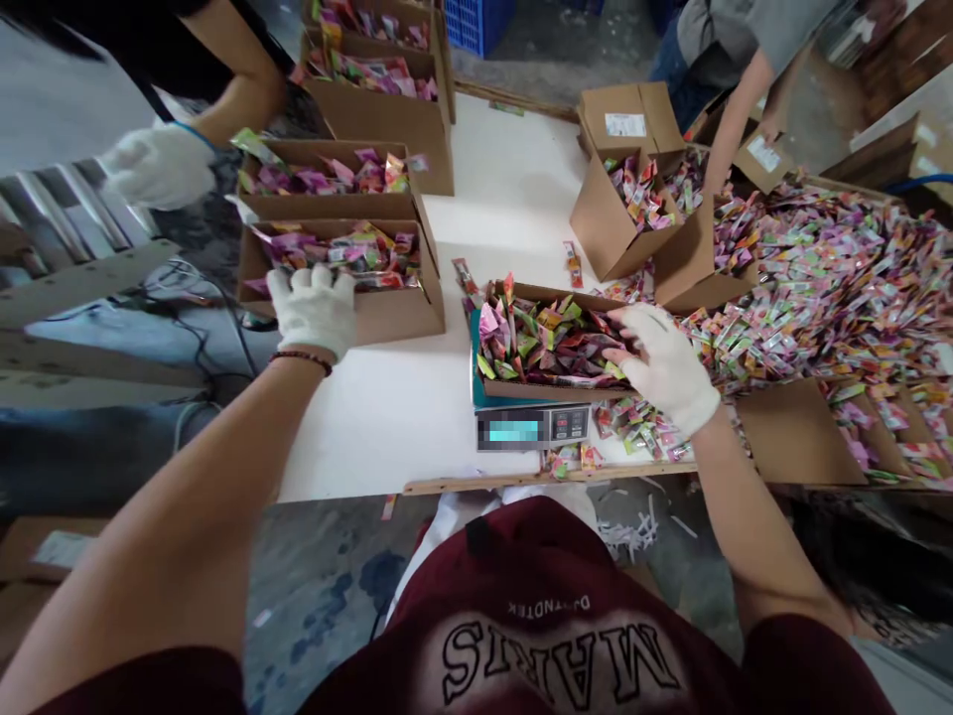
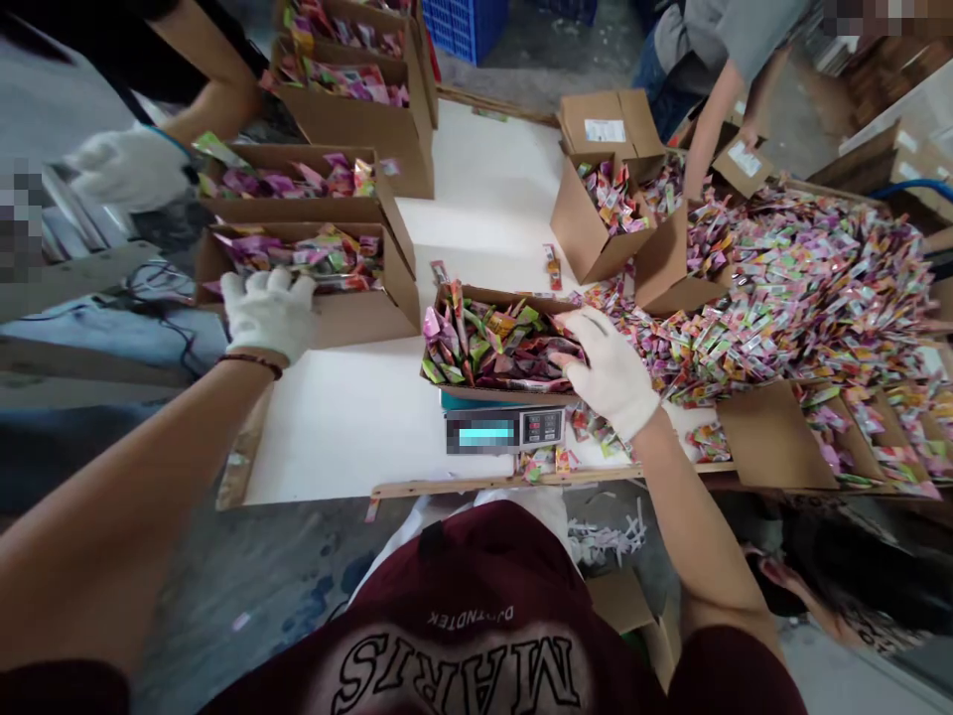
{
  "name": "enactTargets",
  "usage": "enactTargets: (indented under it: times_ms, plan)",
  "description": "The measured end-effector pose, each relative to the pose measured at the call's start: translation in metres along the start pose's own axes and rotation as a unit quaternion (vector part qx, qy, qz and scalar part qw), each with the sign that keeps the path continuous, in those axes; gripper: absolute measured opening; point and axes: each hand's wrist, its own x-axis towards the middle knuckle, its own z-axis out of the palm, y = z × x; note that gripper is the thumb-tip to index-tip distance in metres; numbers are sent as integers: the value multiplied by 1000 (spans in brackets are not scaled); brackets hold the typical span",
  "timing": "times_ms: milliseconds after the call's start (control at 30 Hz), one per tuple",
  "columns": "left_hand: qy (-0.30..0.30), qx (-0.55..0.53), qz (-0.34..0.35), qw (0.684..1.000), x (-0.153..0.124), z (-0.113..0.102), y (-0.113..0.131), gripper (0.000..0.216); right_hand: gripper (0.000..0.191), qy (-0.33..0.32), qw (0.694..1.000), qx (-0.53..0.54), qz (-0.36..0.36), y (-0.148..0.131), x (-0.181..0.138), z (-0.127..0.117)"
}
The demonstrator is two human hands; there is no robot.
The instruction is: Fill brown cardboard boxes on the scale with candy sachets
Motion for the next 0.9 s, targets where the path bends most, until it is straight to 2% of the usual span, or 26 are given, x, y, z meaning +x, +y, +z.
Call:
enactTargets:
  times_ms: [67, 100, 167, 233, 300, 400, 500, 533, 600, 700, 767, 833, 900]
  plan:
    - [60, -23, 41, 997, -21, 1, 12, 55, 42, -36, 999, 6, 0, -5, 24, 17]
    - [68, -29, 55, 996, -35, 7, 18, 54, 44, -58, 998, -3, -3, -8, 35, 26]
    - [41, -27, 49, 998, -64, 26, 27, 52, 50, -102, 994, -42, -5, -14, 52, 42]
    - [3, -27, 9, 1000, -95, 54, 33, 48, 54, -126, 988, -92, 5, -18, 64, 55]
    - [-41, -41, -16, 998, -128, 84, 37, 45, 49, -132, 982, -132, 18, -20, 68, 61]
    - [-89, -83, -37, 992, -172, 122, 43, 41, 33, -124, 982, -140, 18, -16, 65, 60]
    - [-106, -146, -45, 983, -195, 134, 54, 39, 29, -93, 992, -86, -13, -9, 55, 50]
    - [-96, -171, -46, 979, -196, 130, 59, 39, 32, -81, 994, -65, -21, -6, 51, 46]
    - [-40, -217, -43, 974, -186, 109, 71, 41, 41, -55, 998, -31, -20, -1, 39, 36]
    - [81, -234, 10, 969, -150, 54, 100, 47, 45, -4, 1000, -14, 8, 13, 13, 23]
    - [119, -197, 90, 969, -119, 14, 128, 49, 43, 36, 998, -31, 39, 32, -10, 14]
    - [96, -140, 194, 966, -89, -15, 163, 44, 42, 56, 990, -85, 98, 62, -39, 3]
    - [7, -66, 265, 962, -63, -29, 200, 38, 41, 53, 964, -176, 192, 99, -73, -15]
